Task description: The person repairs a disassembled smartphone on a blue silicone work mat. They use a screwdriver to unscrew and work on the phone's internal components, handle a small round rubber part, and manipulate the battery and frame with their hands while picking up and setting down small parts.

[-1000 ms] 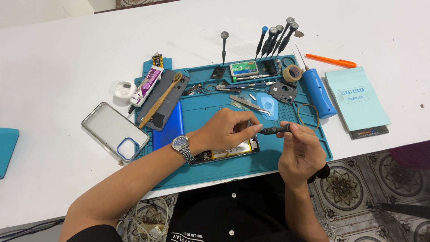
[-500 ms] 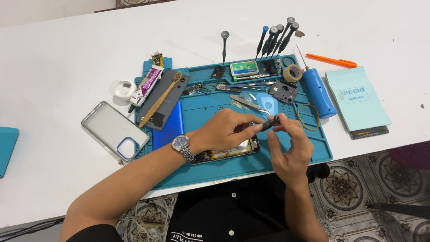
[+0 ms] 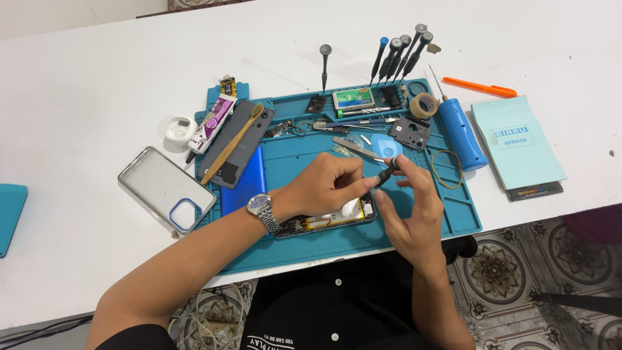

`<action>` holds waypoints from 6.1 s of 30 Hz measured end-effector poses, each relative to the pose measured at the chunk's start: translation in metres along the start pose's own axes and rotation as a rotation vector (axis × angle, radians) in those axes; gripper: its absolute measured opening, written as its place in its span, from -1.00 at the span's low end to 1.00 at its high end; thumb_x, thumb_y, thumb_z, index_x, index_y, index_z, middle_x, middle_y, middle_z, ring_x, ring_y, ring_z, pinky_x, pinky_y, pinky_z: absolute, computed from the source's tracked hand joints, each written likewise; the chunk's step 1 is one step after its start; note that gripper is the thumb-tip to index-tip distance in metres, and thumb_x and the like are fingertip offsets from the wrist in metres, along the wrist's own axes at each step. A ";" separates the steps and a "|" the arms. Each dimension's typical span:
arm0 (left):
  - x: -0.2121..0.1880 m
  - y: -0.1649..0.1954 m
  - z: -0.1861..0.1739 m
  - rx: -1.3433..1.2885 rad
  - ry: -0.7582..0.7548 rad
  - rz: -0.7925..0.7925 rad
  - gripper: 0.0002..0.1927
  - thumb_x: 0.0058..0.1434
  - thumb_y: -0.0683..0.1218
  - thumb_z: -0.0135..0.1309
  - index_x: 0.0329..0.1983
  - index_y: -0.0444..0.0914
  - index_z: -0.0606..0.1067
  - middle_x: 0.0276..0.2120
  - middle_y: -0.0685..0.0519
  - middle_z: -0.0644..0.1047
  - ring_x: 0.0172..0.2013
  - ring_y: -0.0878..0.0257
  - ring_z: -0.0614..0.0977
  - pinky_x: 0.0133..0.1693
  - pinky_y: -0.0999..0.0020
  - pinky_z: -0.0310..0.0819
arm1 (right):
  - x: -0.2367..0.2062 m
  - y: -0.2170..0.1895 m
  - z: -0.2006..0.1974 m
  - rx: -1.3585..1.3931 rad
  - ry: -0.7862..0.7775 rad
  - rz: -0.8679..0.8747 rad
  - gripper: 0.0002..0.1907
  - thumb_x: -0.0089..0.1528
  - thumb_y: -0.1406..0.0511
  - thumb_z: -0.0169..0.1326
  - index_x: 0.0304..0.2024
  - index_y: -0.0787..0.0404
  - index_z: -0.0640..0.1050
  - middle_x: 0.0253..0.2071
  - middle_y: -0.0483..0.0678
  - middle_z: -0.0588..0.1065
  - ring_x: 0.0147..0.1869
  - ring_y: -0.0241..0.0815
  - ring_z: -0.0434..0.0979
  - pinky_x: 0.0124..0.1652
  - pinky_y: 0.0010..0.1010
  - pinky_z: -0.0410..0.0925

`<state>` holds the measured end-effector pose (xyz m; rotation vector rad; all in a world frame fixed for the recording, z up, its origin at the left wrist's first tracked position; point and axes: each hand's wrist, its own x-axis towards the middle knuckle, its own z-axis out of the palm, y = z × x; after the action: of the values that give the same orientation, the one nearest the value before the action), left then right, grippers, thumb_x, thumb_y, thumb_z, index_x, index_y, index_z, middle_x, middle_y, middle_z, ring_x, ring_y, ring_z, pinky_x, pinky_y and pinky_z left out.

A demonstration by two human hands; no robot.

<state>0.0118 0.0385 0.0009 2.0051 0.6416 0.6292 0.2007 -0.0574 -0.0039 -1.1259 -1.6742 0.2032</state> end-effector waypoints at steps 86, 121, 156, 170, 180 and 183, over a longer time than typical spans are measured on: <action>-0.002 0.006 -0.001 0.017 -0.020 0.097 -0.35 0.04 0.23 0.32 0.02 -0.22 0.39 -0.66 0.18 0.53 -0.65 0.41 0.54 -0.53 0.58 0.34 | -0.005 0.006 0.003 0.029 -0.197 0.070 0.02 0.11 0.47 0.28 0.44 0.20 -0.07 -0.12 0.15 0.55 -0.07 0.02 0.67 -0.07 -0.24 0.51; 0.000 0.002 -0.001 0.032 -0.025 0.120 -0.41 0.05 0.25 0.35 -0.06 -0.18 0.43 -0.65 0.21 0.52 -0.65 0.44 0.54 -0.52 0.57 0.33 | -0.004 0.005 0.003 0.045 -0.195 0.014 -0.03 0.15 0.44 0.27 0.44 0.14 -0.04 -0.06 0.17 0.55 -0.01 0.03 0.65 -0.02 -0.21 0.51; -0.002 0.004 0.000 0.058 -0.020 0.132 -0.45 0.08 0.25 0.37 -0.23 -0.19 0.38 -0.64 0.17 0.53 -0.64 0.41 0.58 -0.52 0.61 0.41 | -0.004 0.004 0.002 0.072 -0.191 0.050 -0.01 0.13 0.47 0.24 0.45 0.18 -0.07 -0.08 0.16 0.55 -0.06 0.02 0.64 -0.07 -0.21 0.49; -0.002 0.004 -0.001 0.026 -0.004 0.150 -0.45 0.07 0.21 0.35 -0.14 -0.25 0.44 -0.62 0.17 0.56 -0.61 0.41 0.59 -0.50 0.60 0.41 | -0.004 0.004 0.002 0.068 -0.198 0.058 -0.01 0.12 0.46 0.26 0.43 0.18 -0.05 -0.08 0.16 0.54 -0.03 0.03 0.65 -0.05 -0.22 0.50; 0.001 0.002 -0.001 0.040 -0.018 0.137 -0.46 0.06 0.23 0.39 -0.23 -0.22 0.42 -0.63 0.15 0.53 -0.63 0.43 0.58 -0.52 0.59 0.42 | -0.006 0.005 0.004 0.085 -0.189 0.017 -0.04 0.15 0.48 0.23 0.44 0.15 -0.02 -0.05 0.16 0.54 0.00 0.04 0.65 0.01 -0.18 0.51; -0.002 0.002 -0.001 0.016 -0.024 0.104 -0.39 0.06 0.24 0.34 -0.02 -0.22 0.44 -0.64 0.17 0.55 -0.64 0.44 0.56 -0.52 0.59 0.37 | -0.006 0.006 0.004 0.049 -0.183 0.067 -0.04 0.13 0.47 0.24 0.43 0.18 -0.02 -0.09 0.16 0.53 -0.04 0.03 0.65 -0.03 -0.19 0.51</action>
<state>0.0105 0.0371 0.0023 2.0678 0.5328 0.6627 0.2008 -0.0570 -0.0127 -1.1555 -1.7834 0.3984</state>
